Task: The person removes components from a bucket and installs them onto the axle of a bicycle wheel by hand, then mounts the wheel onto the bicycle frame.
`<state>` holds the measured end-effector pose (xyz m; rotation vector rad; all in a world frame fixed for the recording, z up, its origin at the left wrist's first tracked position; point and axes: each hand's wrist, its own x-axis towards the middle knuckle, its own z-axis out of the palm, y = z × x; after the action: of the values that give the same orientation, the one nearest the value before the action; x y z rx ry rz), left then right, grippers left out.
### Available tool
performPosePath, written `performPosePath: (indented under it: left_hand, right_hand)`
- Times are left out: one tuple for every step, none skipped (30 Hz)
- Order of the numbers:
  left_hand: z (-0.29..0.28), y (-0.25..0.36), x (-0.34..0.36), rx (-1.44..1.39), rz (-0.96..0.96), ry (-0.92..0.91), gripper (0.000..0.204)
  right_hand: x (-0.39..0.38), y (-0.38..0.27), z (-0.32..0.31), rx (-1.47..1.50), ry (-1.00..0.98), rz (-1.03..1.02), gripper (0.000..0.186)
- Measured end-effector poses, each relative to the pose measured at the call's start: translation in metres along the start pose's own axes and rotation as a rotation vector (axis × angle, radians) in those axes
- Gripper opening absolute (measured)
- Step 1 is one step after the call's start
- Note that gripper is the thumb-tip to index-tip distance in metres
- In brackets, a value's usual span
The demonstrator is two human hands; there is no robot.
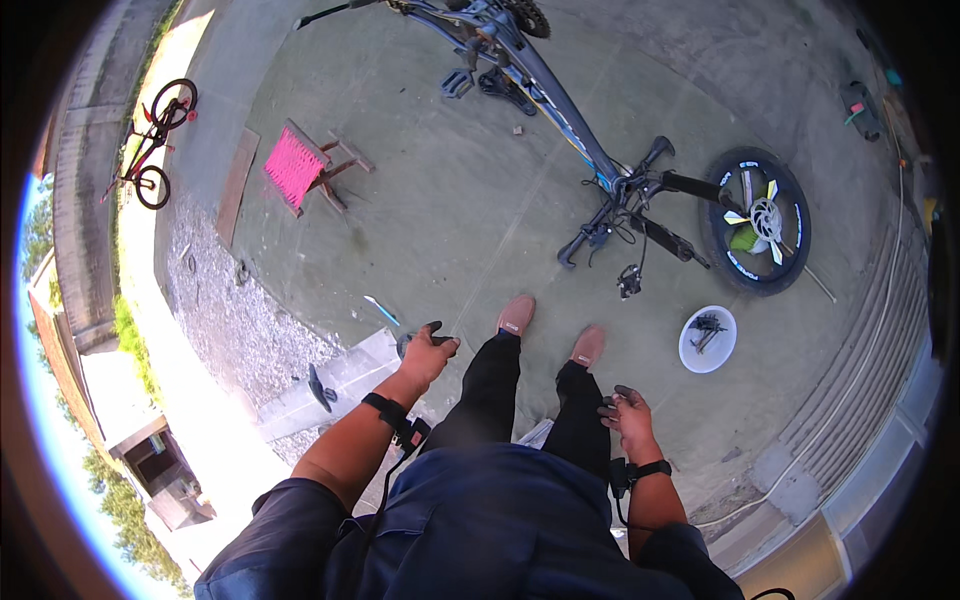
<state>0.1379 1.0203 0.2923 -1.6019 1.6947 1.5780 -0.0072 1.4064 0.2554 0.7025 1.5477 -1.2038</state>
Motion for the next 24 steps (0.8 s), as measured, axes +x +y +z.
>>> performPosePath:
  left_hand:
    - [-0.008,-0.004,-0.003,-0.073,-0.048,0.012,0.071]
    - [-0.014,-0.008,-0.004,-0.141,-0.092,0.016,0.072]
    - [-0.016,-0.019,-0.004,-0.219,-0.11,0.057,0.071]
    - [-0.018,-0.032,-0.004,-0.291,-0.13,0.096,0.071]
    - [-0.021,-0.036,-0.002,-0.351,-0.137,0.124,0.071]
    - [-0.027,-0.036,0.003,-0.396,-0.152,0.125,0.071]
    - [-0.033,-0.041,0.007,-0.46,-0.163,0.138,0.071]
    - [-0.04,-0.043,0.014,-0.524,-0.17,0.149,0.07]
    - [-0.051,-0.043,0.023,-0.584,-0.174,0.159,0.07]
    - [-0.063,-0.042,0.033,-0.605,-0.169,0.159,0.067]
    - [-0.078,-0.041,0.044,-0.644,-0.166,0.198,0.065]
    - [-0.097,-0.038,0.057,-0.681,-0.162,0.235,0.063]
    - [-0.117,-0.035,0.075,-0.716,-0.156,0.265,0.062]
    - [-0.139,-0.04,0.098,-0.728,-0.128,0.27,0.058]
    - [-0.161,-0.045,0.122,-0.727,-0.109,0.303,0.056]
    - [-0.182,-0.038,0.144,-0.688,-0.144,0.326,0.056]
    - [-0.209,-0.035,0.166,-0.65,-0.165,0.371,0.058]
    - [-0.23,-0.037,0.19,-0.62,-0.129,0.388,0.063]
    - [-0.259,-0.041,0.215,-0.592,-0.128,0.379,0.066]
    - [-0.282,-0.045,0.241,-0.557,-0.11,0.419,0.065]
    - [-0.306,-0.059,0.268,-0.558,-0.068,0.467,0.063]
    - [-0.331,-0.059,0.289,-0.522,-0.067,0.538,0.061]
    - [-0.359,-0.07,0.315,-0.478,-0.114,0.582,0.064]
    - [-0.379,-0.044,0.324,-0.503,-0.086,0.587,0.068]
  right_hand:
    - [-0.001,-0.009,0.017,-0.051,-0.047,-0.003,0.034]
    - [0.0,-0.017,0.029,-0.092,-0.088,-0.005,0.034]
    - [0.002,-0.028,0.038,-0.139,-0.119,-0.001,0.033]
    - [0.002,-0.037,0.047,-0.182,-0.148,0.007,0.033]
    - [0.004,-0.043,0.056,-0.206,-0.168,0.009,0.032]
    - [0.01,-0.046,0.055,-0.2,-0.187,-0.013,0.031]
    - [0.015,-0.048,0.052,-0.213,-0.165,-0.004,0.031]
    - [0.019,-0.054,0.049,-0.226,-0.142,0.001,0.031]
    - [0.022,-0.059,0.047,-0.234,-0.118,0.003,0.031]
    - [0.024,-0.063,0.044,-0.237,-0.09,0.015,0.032]
    - [0.023,-0.067,0.042,-0.239,-0.058,0.028,0.032]
    - [0.023,-0.072,0.042,-0.238,-0.024,0.04,0.033]
    - [0.024,-0.078,0.044,-0.247,0.01,0.054,0.035]
    - [0.025,-0.082,0.048,-0.253,0.049,0.069,0.037]
    - [0.026,-0.085,0.056,-0.257,0.09,0.083,0.039]
    - [0.028,-0.09,0.069,-0.279,0.121,0.096,0.04]
    - [0.031,-0.095,0.086,-0.302,0.155,0.11,0.042]
    - [0.031,-0.1,0.106,-0.271,0.17,0.113,0.041]
    - [0.037,-0.099,0.128,-0.274,0.189,0.133,0.041]
    - [0.043,-0.101,0.149,-0.295,0.181,0.143,0.04]
    - [0.049,-0.104,0.18,-0.31,0.184,0.184,0.04]
    - [0.053,-0.108,0.216,-0.302,0.141,0.225,0.04]
    - [0.063,-0.107,0.243,-0.3,0.062,0.27,0.036]
    - [0.065,-0.113,0.284,-0.329,0.047,0.301,0.033]
